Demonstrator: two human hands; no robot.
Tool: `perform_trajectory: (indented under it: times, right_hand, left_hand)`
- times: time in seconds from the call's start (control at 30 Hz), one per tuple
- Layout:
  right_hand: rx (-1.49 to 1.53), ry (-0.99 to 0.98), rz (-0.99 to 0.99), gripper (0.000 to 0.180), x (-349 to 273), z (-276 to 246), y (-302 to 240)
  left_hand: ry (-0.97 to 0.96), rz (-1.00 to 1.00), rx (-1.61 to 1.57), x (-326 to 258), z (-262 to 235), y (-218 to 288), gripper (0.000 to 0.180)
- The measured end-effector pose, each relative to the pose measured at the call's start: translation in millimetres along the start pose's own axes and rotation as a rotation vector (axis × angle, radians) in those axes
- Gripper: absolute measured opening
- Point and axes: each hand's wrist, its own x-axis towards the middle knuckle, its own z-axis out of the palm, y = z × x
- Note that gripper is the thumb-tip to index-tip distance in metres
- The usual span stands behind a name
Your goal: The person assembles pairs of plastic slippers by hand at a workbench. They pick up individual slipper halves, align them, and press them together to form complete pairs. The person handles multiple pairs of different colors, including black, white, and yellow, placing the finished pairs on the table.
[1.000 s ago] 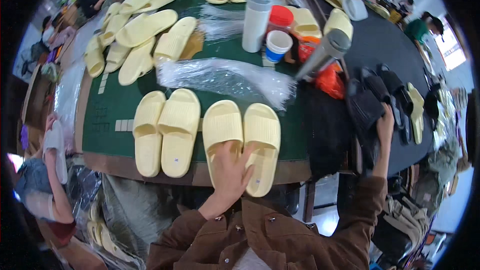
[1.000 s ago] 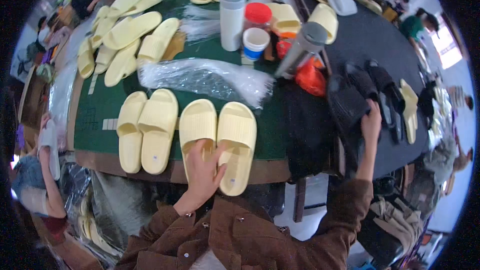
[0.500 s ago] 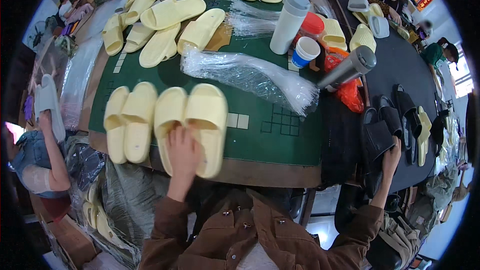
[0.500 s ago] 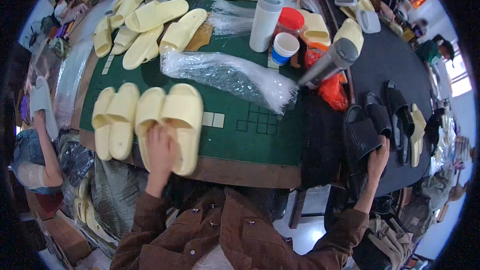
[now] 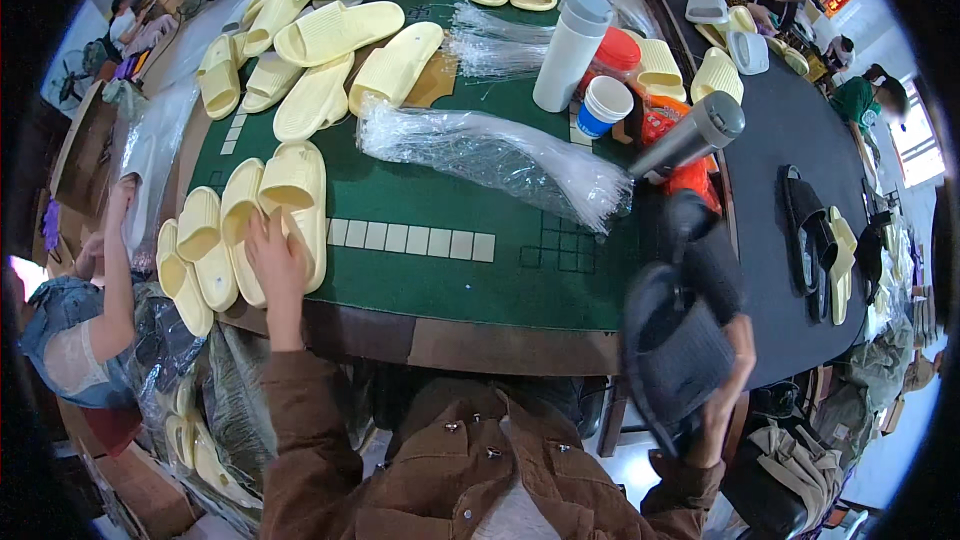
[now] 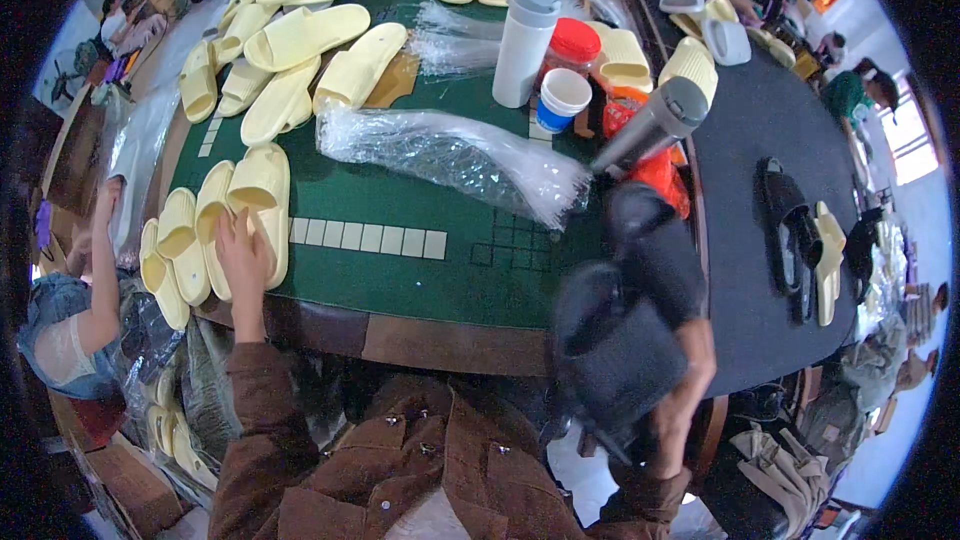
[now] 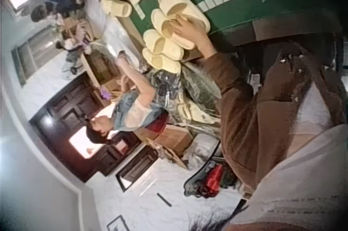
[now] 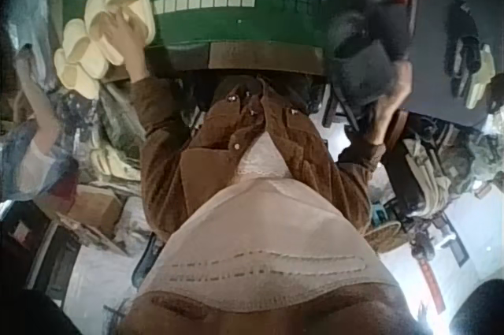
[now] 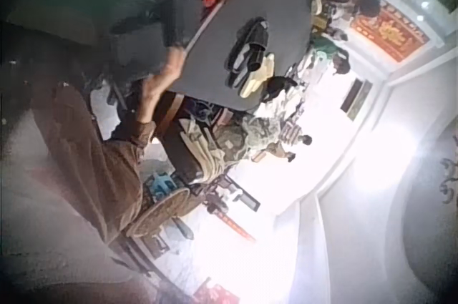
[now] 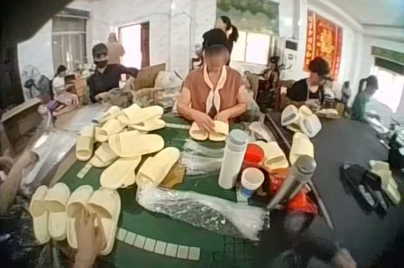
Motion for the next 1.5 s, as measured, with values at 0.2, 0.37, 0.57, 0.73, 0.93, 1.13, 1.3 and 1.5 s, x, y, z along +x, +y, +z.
perform_trajectory:
  times: [0.2,0.37,0.57,0.73,0.93,1.13,1.3,1.5]
  right_hand:
    - [0.214,-0.21,-0.138,0.037,20,86,-77]
    - [0.325,-0.22,-0.023,0.044,23,177,-84]
    - [0.604,-0.33,0.072,0.048,12,158,-74]
    - [0.612,-0.204,0.114,0.041,18,118,-47]
    - [0.271,-0.019,0.008,0.033,61,113,-18]
    - [0.267,-0.16,-0.149,0.04,50,175,-15]
    - [0.497,-0.334,-0.007,0.048,21,171,-35]
    - [1.0,-0.208,0.241,0.036,10,150,-18]
  left_hand:
    - [-0.032,-0.046,-0.451,-39,-44,81,0.047]
    - [-0.163,0.005,-0.725,-60,-81,135,0.04]
    - [-0.284,0.139,-0.908,-85,-91,181,0.052]
    - [-0.343,0.338,-0.653,-92,-76,199,0.058]
    - [-0.252,0.261,-0.591,-59,-62,181,0.058]
    - [-0.265,0.197,-0.699,-49,-51,169,0.056]
    - [-0.277,0.11,-0.791,-57,-54,160,0.051]
    - [-0.289,0.177,-0.822,-63,-54,174,0.046]
